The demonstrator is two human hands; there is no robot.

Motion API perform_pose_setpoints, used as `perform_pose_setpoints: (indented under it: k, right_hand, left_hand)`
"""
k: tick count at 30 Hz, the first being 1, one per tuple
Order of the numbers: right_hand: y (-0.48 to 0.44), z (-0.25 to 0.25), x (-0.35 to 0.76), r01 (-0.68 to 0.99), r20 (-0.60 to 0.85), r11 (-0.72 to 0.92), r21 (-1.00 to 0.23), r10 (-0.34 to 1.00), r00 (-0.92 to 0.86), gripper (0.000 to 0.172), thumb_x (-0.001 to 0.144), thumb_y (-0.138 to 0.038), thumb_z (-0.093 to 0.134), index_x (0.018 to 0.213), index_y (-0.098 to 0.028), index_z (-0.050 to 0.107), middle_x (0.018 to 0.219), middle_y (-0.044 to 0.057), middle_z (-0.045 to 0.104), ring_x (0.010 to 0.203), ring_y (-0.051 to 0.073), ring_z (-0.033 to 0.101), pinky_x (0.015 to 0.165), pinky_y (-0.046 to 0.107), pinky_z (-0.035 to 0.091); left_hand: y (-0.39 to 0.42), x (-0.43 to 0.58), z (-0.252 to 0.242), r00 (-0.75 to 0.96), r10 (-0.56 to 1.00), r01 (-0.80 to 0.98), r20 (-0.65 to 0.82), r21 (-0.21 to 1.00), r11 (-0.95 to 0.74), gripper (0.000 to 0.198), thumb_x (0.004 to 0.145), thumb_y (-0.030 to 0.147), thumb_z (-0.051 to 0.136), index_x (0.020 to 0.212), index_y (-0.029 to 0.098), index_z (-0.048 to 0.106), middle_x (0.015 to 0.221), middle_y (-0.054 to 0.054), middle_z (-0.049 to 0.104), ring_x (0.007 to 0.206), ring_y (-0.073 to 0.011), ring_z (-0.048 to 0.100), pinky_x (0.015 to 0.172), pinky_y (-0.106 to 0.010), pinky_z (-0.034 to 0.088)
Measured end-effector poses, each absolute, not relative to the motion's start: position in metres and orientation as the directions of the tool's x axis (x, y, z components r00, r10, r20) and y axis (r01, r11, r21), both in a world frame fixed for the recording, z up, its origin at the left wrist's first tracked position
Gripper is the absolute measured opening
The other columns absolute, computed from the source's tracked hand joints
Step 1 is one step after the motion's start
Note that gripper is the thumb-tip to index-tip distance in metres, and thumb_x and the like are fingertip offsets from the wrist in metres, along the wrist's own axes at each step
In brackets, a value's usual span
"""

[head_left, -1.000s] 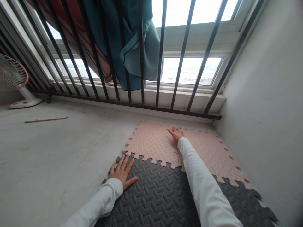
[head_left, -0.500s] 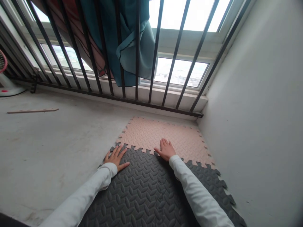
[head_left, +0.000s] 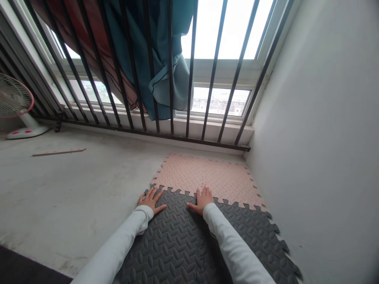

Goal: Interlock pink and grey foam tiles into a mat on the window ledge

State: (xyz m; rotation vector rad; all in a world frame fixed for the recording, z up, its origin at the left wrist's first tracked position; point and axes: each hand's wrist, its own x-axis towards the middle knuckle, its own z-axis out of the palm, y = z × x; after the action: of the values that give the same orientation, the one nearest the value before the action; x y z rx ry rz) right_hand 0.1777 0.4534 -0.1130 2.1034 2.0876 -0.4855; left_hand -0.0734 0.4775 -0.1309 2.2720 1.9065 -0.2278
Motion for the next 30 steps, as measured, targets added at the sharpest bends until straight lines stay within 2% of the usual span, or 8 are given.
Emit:
perform_pose_setpoints:
  k: [6,10,13,16,18,21,25,30]
  right_hand:
    - [0.457,-0.11,0.186,0.989,-0.305,0.105,-0.1,0.943,-0.131,0.101,0.053,-0.081,0.028,0.133,-0.02,0.013,0.139,0.02,0.009,0.125,0.04,0.004,0.097,0.051,0.002]
    - [0.46,-0.109,0.184,0.991,-0.346,0.1,-0.087,0.93,-0.124,0.1,0.051,-0.081,0.031,0.132,-0.025,0.014,0.139,0.019,0.012,0.124,0.041,0.007,0.095,0.052,0.005]
    - [0.463,-0.108,0.18,0.994,-0.365,0.08,-0.079,0.925,-0.104,0.102,0.049,-0.082,0.033,0.132,-0.027,0.013,0.139,0.019,0.011,0.124,0.041,0.008,0.095,0.053,0.006]
    - [0.465,-0.112,0.179,0.995,-0.365,0.061,-0.081,0.927,-0.087,0.103,0.047,-0.082,0.035,0.132,-0.028,0.013,0.139,0.019,0.01,0.124,0.042,0.007,0.094,0.054,0.004]
    - [0.465,-0.116,0.179,0.995,-0.359,0.058,-0.087,0.929,-0.086,0.104,0.046,-0.082,0.037,0.132,-0.028,0.013,0.139,0.019,0.01,0.123,0.042,0.006,0.094,0.054,0.003]
    - [0.466,-0.118,0.18,0.993,-0.335,0.066,-0.1,0.937,-0.096,0.102,0.047,-0.081,0.036,0.132,-0.029,0.014,0.139,0.019,0.01,0.124,0.042,0.006,0.094,0.054,0.002]
    - [0.462,-0.112,0.176,0.994,-0.325,0.057,-0.097,0.942,-0.086,0.096,0.052,-0.079,0.036,0.131,-0.029,0.015,0.138,0.02,0.013,0.124,0.041,0.008,0.094,0.054,0.004]
    - [0.45,-0.107,0.16,0.991,-0.304,0.037,-0.126,0.95,-0.074,0.081,0.061,-0.071,0.036,0.13,-0.029,0.022,0.138,0.019,0.017,0.124,0.039,0.01,0.094,0.055,0.007]
  left_hand:
    - [0.488,-0.058,-0.108,0.055,0.951,0.998,-0.303,0.055,-0.04,0.06,0.069,0.061,0.03,0.124,0.037,0.033,0.138,-0.002,0.025,0.124,-0.0258,0.021,0.091,-0.049,0.028]
    - [0.492,-0.051,-0.1,0.032,0.953,0.999,-0.301,-0.012,-0.037,0.057,0.068,0.056,0.037,0.122,0.038,0.035,0.138,-0.003,0.025,0.123,-0.0276,0.023,0.091,-0.056,0.025]
    - [0.493,-0.044,-0.098,0.114,0.947,0.989,-0.302,-0.053,-0.136,0.056,0.071,0.047,0.04,0.124,0.029,0.036,0.137,-0.006,0.027,0.124,-0.0247,0.023,0.096,-0.048,0.024]
    - [0.492,-0.031,-0.101,0.21,0.922,0.972,-0.325,-0.027,-0.232,0.064,0.071,0.045,0.041,0.129,0.023,0.027,0.137,-0.009,0.026,0.124,-0.0236,0.023,0.097,-0.04,0.026]
    - [0.491,-0.021,-0.106,0.173,0.927,0.982,-0.332,-0.008,-0.187,0.069,0.069,0.055,0.038,0.131,0.028,0.022,0.138,-0.009,0.023,0.124,-0.0288,0.021,0.096,-0.044,0.024]
    - [0.491,-0.012,-0.112,0.092,0.937,0.995,-0.337,-0.005,-0.099,0.067,0.067,0.064,0.033,0.128,0.035,0.025,0.14,-0.006,0.019,0.125,-0.0346,0.016,0.095,-0.05,0.022]
    - [0.491,-0.011,-0.113,0.088,0.938,0.996,-0.335,-0.002,-0.095,0.062,0.069,0.059,0.035,0.127,0.038,0.026,0.14,-0.005,0.019,0.126,-0.0332,0.014,0.096,-0.049,0.021]
    - [0.491,-0.01,-0.108,0.058,0.934,0.997,-0.352,-0.029,-0.073,0.058,0.071,0.055,0.035,0.126,0.038,0.026,0.14,-0.006,0.018,0.126,-0.0315,0.014,0.094,-0.049,0.023]
